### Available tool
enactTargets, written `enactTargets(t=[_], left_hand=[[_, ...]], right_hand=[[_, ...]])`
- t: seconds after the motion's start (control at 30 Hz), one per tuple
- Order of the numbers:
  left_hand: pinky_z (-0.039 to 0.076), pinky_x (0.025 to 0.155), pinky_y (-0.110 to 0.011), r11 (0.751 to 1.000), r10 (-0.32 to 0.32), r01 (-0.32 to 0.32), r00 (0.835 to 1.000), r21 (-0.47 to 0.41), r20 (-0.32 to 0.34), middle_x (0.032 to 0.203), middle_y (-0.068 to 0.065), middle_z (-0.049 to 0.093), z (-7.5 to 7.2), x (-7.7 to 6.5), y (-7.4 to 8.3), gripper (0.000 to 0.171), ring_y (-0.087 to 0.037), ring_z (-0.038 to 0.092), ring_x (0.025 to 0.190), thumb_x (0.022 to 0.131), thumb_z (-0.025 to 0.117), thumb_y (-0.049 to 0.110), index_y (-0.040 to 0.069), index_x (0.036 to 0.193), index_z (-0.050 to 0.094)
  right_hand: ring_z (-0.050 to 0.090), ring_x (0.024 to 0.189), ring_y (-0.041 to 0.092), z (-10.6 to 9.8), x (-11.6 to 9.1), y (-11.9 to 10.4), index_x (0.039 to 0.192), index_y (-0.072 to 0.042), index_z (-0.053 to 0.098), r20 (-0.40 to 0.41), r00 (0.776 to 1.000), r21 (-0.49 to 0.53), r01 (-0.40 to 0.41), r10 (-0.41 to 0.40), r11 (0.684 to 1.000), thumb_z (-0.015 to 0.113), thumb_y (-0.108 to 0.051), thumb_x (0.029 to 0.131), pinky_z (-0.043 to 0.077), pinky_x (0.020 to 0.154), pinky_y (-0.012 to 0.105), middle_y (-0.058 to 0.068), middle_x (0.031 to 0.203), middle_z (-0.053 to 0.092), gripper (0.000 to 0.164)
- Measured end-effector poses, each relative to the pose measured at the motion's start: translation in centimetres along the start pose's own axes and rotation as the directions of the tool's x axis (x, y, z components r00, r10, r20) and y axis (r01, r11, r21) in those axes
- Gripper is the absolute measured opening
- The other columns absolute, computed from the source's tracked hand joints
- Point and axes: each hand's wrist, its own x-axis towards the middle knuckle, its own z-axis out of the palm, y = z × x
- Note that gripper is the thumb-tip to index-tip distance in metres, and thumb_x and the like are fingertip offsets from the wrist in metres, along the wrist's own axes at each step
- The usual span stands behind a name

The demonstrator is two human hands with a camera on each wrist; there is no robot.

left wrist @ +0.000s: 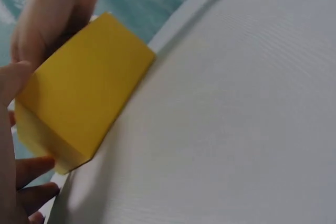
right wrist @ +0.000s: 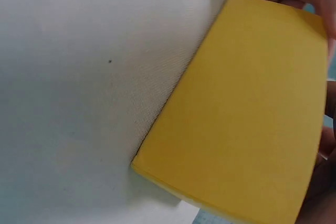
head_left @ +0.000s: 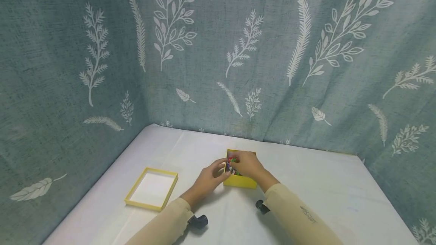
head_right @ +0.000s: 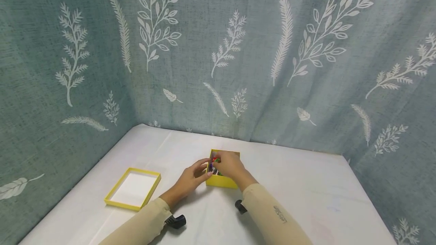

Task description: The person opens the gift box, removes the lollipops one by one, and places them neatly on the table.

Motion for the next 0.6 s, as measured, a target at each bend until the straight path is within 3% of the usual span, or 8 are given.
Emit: enactTargets(t=[0.1,0.2,0.4,0.6], left_hand=[[0.042,0.1,-0.054,1.0,0.012,-0.012,1.0,0.015,0.002,0.134,-0.01,0.058,-0.3,0.0,-0.2,0.055,-0.03,0.054,0.123,0.095,0.061,0.044,0.03,0.145,0.044],[0.043,0.099,-0.054,0.999,0.008,-0.008,1.0,0.035,0.008,0.132,-0.01,0.06,-0.6,-0.1,-0.4,0.055,-0.03,0.056,0.121,0.094,0.061,0.046,0.031,0.144,0.045],[0.041,0.099,-0.058,0.999,0.008,-0.009,1.0,0.03,0.029,0.13,-0.011,0.061,-0.9,-0.2,-0.6,0.056,-0.031,0.055,0.121,0.092,0.062,0.049,0.033,0.143,0.045],[0.039,0.1,-0.058,0.999,0.035,-0.036,0.998,0.029,0.045,0.131,-0.01,0.06,-0.8,0.4,-0.9,0.055,-0.03,0.054,0.123,0.093,0.059,0.051,0.035,0.144,0.044]], right_hand=[[0.058,0.065,0.013,0.3,0.5,-0.3,0.13,-0.015,0.064,0.022,0.999,-0.062,-0.024,0.025,0.998,0.064,-0.03,0.094,0.049,0.058,0.029,-0.002,0.089,0.068,0.039],[0.056,0.063,0.013,0.9,0.7,-0.5,0.127,-0.016,0.065,0.02,0.998,-0.113,-0.054,0.057,0.992,0.064,-0.032,0.093,0.048,0.056,0.03,-0.003,0.084,0.066,0.038],[0.06,0.071,0.018,1.4,1.0,-0.6,0.119,-0.013,0.068,-0.03,0.996,-0.192,-0.092,0.088,0.977,0.068,-0.038,0.09,0.053,0.064,0.039,0.002,0.088,0.067,0.038],[0.064,0.076,0.021,1.1,1.1,-0.5,0.118,-0.012,0.067,-0.023,0.997,-0.233,-0.076,0.072,0.97,0.072,-0.037,0.087,0.056,0.072,0.043,0.003,0.089,0.067,0.04]])
